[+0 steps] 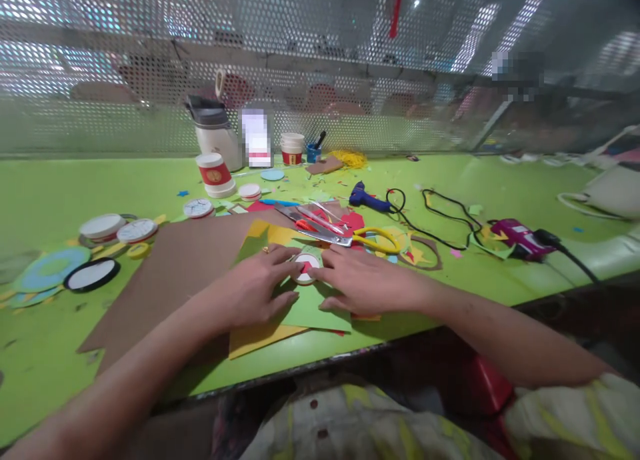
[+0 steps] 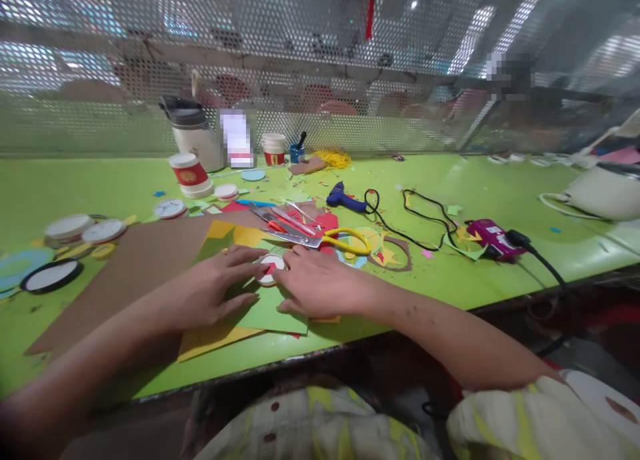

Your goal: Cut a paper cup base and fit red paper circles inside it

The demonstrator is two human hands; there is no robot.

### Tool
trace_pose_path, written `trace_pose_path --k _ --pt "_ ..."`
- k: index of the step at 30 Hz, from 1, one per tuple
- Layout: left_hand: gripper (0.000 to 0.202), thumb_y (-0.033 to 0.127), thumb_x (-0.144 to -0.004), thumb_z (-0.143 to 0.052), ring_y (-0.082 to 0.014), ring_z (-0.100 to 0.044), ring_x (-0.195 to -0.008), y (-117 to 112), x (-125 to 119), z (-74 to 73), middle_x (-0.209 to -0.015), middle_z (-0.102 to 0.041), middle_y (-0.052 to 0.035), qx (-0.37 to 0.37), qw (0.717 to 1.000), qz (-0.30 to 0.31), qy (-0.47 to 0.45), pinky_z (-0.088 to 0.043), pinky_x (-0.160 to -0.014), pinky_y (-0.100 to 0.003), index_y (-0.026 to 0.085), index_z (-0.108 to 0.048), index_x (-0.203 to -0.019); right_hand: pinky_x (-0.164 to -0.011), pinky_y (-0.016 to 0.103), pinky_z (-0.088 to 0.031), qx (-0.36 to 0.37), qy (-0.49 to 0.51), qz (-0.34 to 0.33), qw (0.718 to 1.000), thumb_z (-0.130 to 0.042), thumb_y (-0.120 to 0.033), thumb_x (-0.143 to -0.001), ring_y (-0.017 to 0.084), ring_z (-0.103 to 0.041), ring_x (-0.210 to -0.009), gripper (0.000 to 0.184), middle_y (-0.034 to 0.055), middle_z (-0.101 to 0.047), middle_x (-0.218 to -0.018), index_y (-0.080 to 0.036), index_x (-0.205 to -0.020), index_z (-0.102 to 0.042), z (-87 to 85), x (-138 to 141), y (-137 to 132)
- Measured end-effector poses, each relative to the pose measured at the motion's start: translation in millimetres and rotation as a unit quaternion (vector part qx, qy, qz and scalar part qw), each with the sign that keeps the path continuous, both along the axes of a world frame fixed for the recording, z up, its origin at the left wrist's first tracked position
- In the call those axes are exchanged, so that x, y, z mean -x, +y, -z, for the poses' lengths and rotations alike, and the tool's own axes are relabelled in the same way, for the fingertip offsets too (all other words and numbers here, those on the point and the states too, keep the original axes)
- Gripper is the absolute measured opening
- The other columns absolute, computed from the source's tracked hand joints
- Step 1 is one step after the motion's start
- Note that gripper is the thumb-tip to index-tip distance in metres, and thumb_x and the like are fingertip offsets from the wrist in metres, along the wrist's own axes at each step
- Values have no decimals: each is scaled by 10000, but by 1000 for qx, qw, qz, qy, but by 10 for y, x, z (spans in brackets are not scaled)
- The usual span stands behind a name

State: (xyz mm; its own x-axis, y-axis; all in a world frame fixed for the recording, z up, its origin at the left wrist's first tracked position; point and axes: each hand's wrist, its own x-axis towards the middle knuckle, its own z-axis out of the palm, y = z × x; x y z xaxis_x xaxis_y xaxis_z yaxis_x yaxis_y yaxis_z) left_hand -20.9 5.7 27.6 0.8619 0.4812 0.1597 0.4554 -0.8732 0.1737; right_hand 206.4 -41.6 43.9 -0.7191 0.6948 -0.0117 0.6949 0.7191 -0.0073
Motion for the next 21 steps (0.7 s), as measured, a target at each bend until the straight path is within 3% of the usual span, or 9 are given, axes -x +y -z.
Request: trace_pose_path --k 4,8,16,21 --pt "339 300 -880 -539 -324 -531 -1197 10 0 -114 -1353 -526 -184 -13 1000 -1 12 -459 -975 -501 159 -606 -1180 -734 371 -492 6 -1 0 1000 -587 -451 -898 286 -567 -956 447 133 -610 -1038 -160 -1237 -587 -29 7 24" --pt "324 260 -903 -496 -280 -525 -1161 -24 -1 -187 -1252 -572 -152 -10 999 41 4 -452 -980 -453 153 -588 -1194 -698 358 -489 10 -2 5 1000 -575 -430 -905 266 -579 -888 400 133 -611 -1007 -147 -1184 -623 -65 12 23" --pt "356 317 -906 -507 -313 -467 -1125 -63 1 30 -1150 -573 -164 -35 998 54 7 -439 -954 -485 111 -573 -1188 -685 368 -493 15 -4 17 1000 -567 -418 -903 274 -576 -878 413 135 -604 -979 -163 -1225 -606 -57 32 50" --pt "338 284 -908 -497 -319 -430 -1112 -84 25 58 -1136 -515 -163 -40 999 36 -4 -441 -917 -492 124 -558 -1200 -716 384 -504 48 0 20 999 -565 -428 -906 287 -583 -919 418 137 -601 -1004 -171 -1235 -599 -137 -11 53"
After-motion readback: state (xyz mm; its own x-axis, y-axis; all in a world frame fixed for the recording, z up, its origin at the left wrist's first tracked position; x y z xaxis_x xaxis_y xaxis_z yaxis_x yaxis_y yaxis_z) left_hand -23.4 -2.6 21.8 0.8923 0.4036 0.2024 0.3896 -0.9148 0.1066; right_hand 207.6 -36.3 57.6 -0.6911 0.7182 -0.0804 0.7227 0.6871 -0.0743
